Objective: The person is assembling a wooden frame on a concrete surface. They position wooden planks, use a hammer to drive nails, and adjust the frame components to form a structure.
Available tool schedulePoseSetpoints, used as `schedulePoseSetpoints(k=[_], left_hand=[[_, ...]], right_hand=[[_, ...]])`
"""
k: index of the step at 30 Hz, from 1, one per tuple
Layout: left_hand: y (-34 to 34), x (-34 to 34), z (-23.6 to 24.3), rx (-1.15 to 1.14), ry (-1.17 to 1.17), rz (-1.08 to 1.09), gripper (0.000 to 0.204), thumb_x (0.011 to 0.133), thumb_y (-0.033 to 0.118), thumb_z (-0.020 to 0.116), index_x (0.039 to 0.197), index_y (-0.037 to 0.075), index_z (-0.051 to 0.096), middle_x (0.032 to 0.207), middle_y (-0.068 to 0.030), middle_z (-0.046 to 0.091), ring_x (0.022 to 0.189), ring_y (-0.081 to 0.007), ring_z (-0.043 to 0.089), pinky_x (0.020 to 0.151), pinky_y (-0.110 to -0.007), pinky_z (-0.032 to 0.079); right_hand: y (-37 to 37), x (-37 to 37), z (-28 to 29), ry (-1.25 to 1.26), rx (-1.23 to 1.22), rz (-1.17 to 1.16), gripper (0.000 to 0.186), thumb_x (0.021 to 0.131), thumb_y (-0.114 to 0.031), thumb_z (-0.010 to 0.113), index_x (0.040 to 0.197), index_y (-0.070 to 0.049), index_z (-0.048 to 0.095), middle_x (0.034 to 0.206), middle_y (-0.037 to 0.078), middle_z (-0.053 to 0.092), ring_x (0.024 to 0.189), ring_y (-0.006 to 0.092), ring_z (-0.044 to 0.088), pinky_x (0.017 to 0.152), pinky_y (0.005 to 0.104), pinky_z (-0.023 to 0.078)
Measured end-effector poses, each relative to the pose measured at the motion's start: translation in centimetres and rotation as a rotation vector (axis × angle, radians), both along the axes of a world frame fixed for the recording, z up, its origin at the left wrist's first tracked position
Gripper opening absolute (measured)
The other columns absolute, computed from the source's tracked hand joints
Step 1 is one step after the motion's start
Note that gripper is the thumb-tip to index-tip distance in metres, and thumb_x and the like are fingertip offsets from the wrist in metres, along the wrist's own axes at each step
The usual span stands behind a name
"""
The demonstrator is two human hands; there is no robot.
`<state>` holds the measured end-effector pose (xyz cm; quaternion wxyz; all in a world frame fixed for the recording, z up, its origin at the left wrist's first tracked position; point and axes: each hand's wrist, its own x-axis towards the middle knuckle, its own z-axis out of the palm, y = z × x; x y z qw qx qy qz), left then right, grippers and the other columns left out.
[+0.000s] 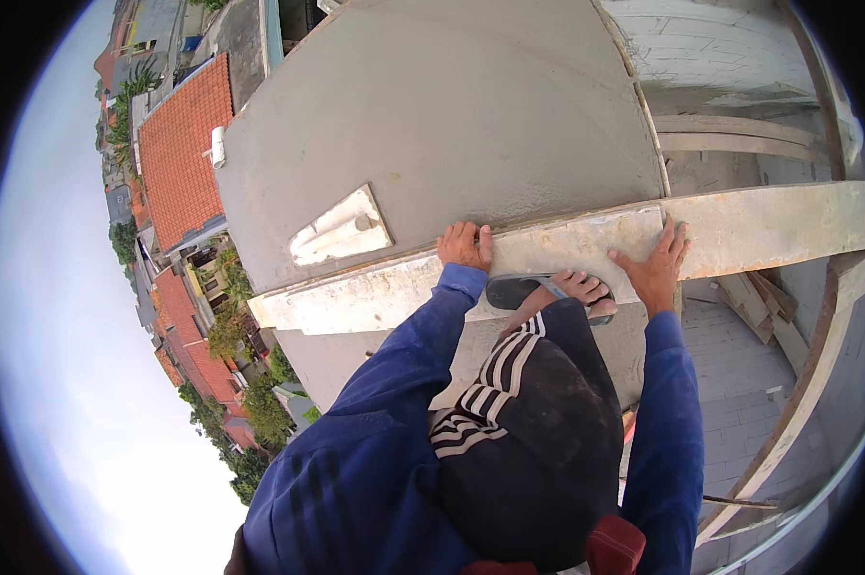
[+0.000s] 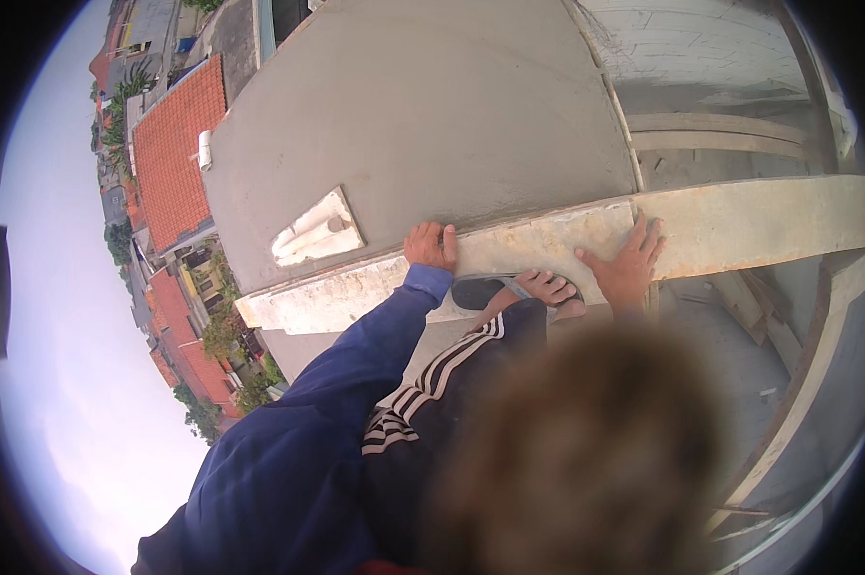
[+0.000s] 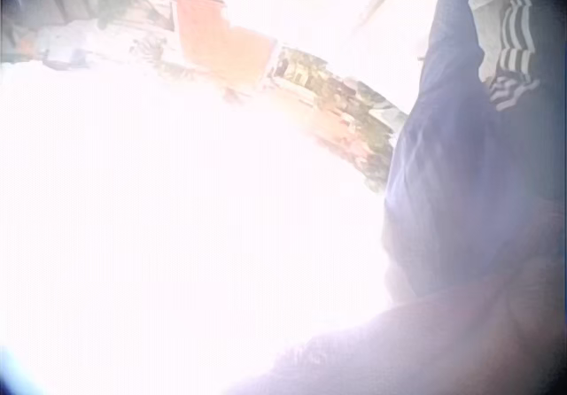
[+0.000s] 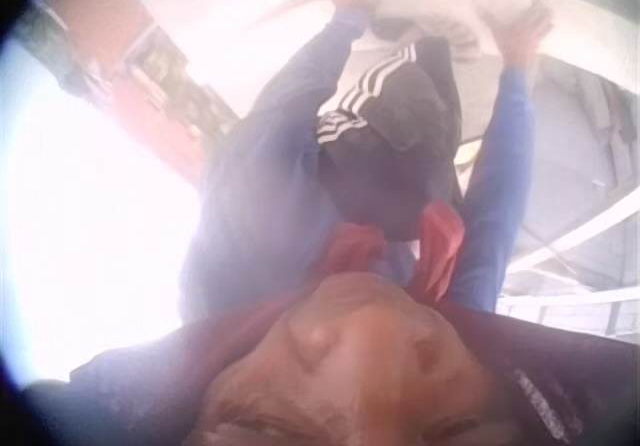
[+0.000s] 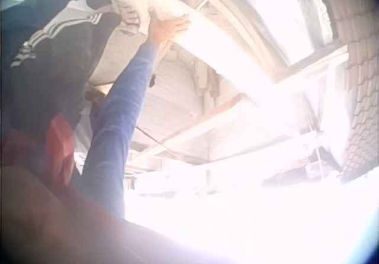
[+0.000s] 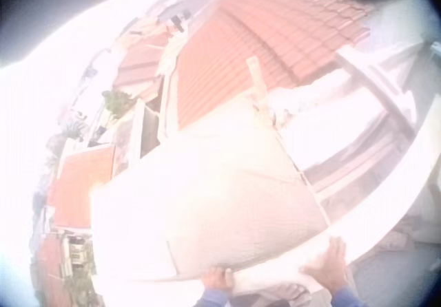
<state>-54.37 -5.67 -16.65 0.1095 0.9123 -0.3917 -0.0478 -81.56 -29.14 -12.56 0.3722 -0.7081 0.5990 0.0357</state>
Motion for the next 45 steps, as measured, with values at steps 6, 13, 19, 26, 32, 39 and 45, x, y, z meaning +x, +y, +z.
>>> schedulePoseSetpoints(k=[6,13,19,26,32,39,45], left_hand=[[-0.1,0.2,-0.1,0.018,0.002,0.017,0.029,0.094,0.033,0.063,0.077,0.01,0.062,0.08,-0.0056,0.062,0.081,-0.03,0.059,0.074,-0.046,0.039],[0.6,-0.2,0.8,0.047,-0.095,0.15,0.061,0.091,0.055,0.066,0.133,0.012,0.058,0.13,-0.019,0.058,0.125,-0.0385,0.048,0.108,-0.058,0.03],[20.8,6.5,-2.7,0.442,0.278,1.355,0.17,0.043,0.103,0.066,0.165,0.01,-0.006,0.169,-0.0314,0.0,0.156,-0.0498,0.003,0.124,-0.064,0.009],[20.4,5.9,-4.1,0.6,0.354,1.247,0.181,0.032,0.103,0.068,0.164,0.007,-0.01,0.167,-0.0342,-0.006,0.154,-0.056,0.002,0.124,-0.064,0.009],[19.3,6.1,-3.8,0.54,0.34,1.281,0.183,0.03,0.102,0.069,0.164,0.006,-0.01,0.167,-0.0347,-0.008,0.154,-0.0556,0.0,0.124,-0.065,0.009],[17.7,5.4,-1.7,0.495,0.435,1.29,0.183,0.031,0.1,0.072,0.163,0.005,-0.012,0.166,-0.034,-0.011,0.153,-0.0563,-0.001,0.123,-0.068,0.008],[16.4,4.8,0.4,0.49,0.485,1.262,0.182,0.035,0.098,0.075,0.162,0.007,-0.016,0.166,-0.0331,-0.015,0.153,-0.0579,-0.003,0.122,-0.069,0.01]], right_hand=[[0.1,-0.3,-0.4,-0.013,-0.024,0.041,0.132,0.061,-0.049,0.096,0.162,-0.011,0.019,0.167,0.028,0.013,0.151,0.0589,0.01,0.119,0.0657,0.027],[-0.4,0.6,0.2,0.112,0.04,0.042,0.136,0.058,-0.055,0.096,0.162,-0.013,0.019,0.168,0.025,0.013,0.154,0.0531,0.012,0.115,0.0711,0.03],[-0.3,-0.6,-1.1,0.079,-0.011,0.077,0.141,0.057,-0.061,0.095,0.162,-0.006,0.019,0.166,0.031,0.014,0.152,0.0573,0.01,0.116,0.0641,0.036],[-0.7,-0.9,-2.1,0.111,0.01,0.129,0.146,0.055,-0.069,0.092,0.161,-0.003,0.018,0.165,0.035,0.011,0.151,0.0599,0.01,0.116,0.0613,0.037],[-1.1,-1.4,-3.6,0.108,-0.033,0.231,0.147,0.059,-0.065,0.091,0.158,0.008,0.011,0.16,0.041,0.012,0.15,0.0588,0.01,0.121,0.0586,0.028],[-1.1,-1.9,-2.8,-0.013,0.058,0.171,0.14,0.064,-0.052,0.092,0.156,0.014,0.009,0.159,0.039,0.021,0.151,0.0508,0.02,0.125,0.0509,0.023],[-1.4,-2.2,-4.9,0.032,0.006,0.204,0.141,0.066,-0.053,0.091,0.157,0.014,0.006,0.16,0.038,0.019,0.152,0.0498,0.018,0.126,0.0469,0.022]])
